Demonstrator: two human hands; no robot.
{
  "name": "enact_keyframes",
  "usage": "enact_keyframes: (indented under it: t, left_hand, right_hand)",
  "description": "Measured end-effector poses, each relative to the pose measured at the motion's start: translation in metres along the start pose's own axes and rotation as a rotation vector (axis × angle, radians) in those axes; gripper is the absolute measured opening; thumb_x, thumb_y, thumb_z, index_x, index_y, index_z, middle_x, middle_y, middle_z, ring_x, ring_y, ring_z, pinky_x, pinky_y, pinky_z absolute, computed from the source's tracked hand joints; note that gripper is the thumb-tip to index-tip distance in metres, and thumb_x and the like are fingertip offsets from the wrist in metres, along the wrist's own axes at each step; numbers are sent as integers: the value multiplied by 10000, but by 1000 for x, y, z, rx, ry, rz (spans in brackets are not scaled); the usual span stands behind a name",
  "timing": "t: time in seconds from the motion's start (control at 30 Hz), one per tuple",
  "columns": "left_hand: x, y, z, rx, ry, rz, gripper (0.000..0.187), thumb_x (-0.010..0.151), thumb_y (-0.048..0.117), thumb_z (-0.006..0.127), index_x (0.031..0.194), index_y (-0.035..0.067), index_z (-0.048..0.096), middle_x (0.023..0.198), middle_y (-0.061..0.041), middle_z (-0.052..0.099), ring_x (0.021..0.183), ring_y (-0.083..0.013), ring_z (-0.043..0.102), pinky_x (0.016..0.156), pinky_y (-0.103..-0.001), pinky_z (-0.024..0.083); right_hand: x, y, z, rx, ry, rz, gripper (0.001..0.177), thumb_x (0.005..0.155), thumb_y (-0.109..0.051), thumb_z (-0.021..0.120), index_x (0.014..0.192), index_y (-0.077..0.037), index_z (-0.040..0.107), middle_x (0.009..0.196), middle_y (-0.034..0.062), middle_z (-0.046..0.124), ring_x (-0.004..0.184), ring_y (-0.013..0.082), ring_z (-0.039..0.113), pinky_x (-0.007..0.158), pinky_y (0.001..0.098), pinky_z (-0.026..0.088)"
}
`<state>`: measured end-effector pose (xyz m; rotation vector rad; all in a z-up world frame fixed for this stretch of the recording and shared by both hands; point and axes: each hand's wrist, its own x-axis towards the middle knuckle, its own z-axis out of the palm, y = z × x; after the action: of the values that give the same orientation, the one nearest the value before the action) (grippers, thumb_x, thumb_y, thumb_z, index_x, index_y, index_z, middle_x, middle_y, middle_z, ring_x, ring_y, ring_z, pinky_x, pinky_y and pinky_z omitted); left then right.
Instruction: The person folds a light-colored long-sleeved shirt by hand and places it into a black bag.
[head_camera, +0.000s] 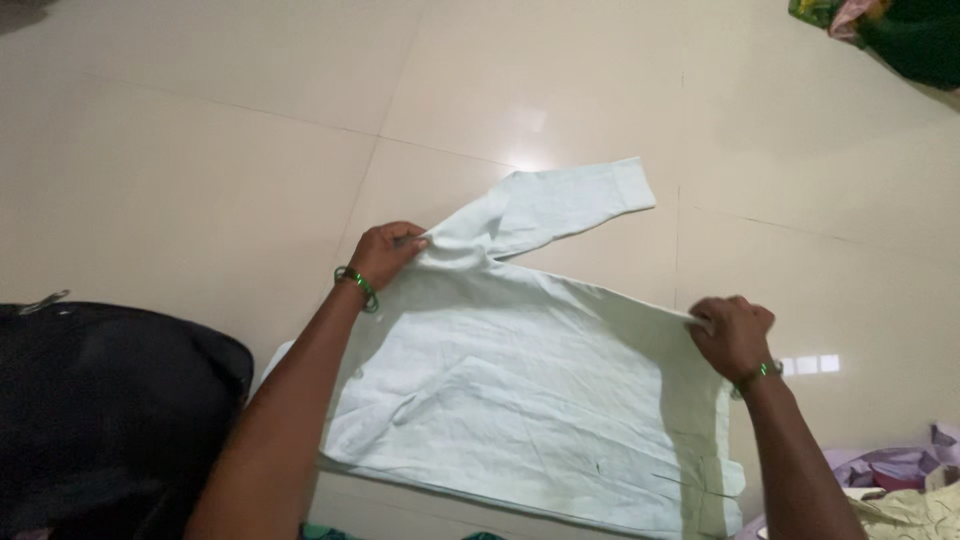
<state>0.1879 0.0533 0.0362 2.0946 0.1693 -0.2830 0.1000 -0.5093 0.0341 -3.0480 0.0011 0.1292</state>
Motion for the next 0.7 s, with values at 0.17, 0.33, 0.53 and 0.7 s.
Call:
enact_keyframes:
  t: [0.17,0.33,0.53,0.7]
  left_hand:
    - [-65,-33,-20,-71,-40,253,193,858,171,798,1034,93,799,1111,-45,780,1042,-185,715,972,-330,530]
    - [-128,-83,-7,61,-42,585,120,833,167,827,946,128,812,1138,-19,809,1166,-192,758,1058,-334,578]
    - [-192,-94,9,555,-136,602,315,709,119,845,1017,81,791,1253,-89,707,1275,-329,553,988,-483,460]
    - [-218,-87,-2,164,124,165,236,810,148,776,1042,124,808,1152,-70,751,1118,-284,686,944,-387,552]
  right_hand:
    - [-70,-5,1,-96,68,-92,96,820,-205,742,913,-226,746,993,-20,763,1090,228,649,1030,485,354]
    - [-130,-8,32,-132,-129,-21,147,796,-171,718,895,-274,749,1110,-66,734,1217,184,614,1076,453,382]
    - [-145,-14,47,-285,-437,-27,319,813,-269,761,1113,-358,699,1390,-110,576,1376,152,500,1109,454,393]
    - [-141,-36,16,-322,-705,79,546,880,-488,746,1397,-425,581,1514,-161,552,1395,117,558,1167,464,427]
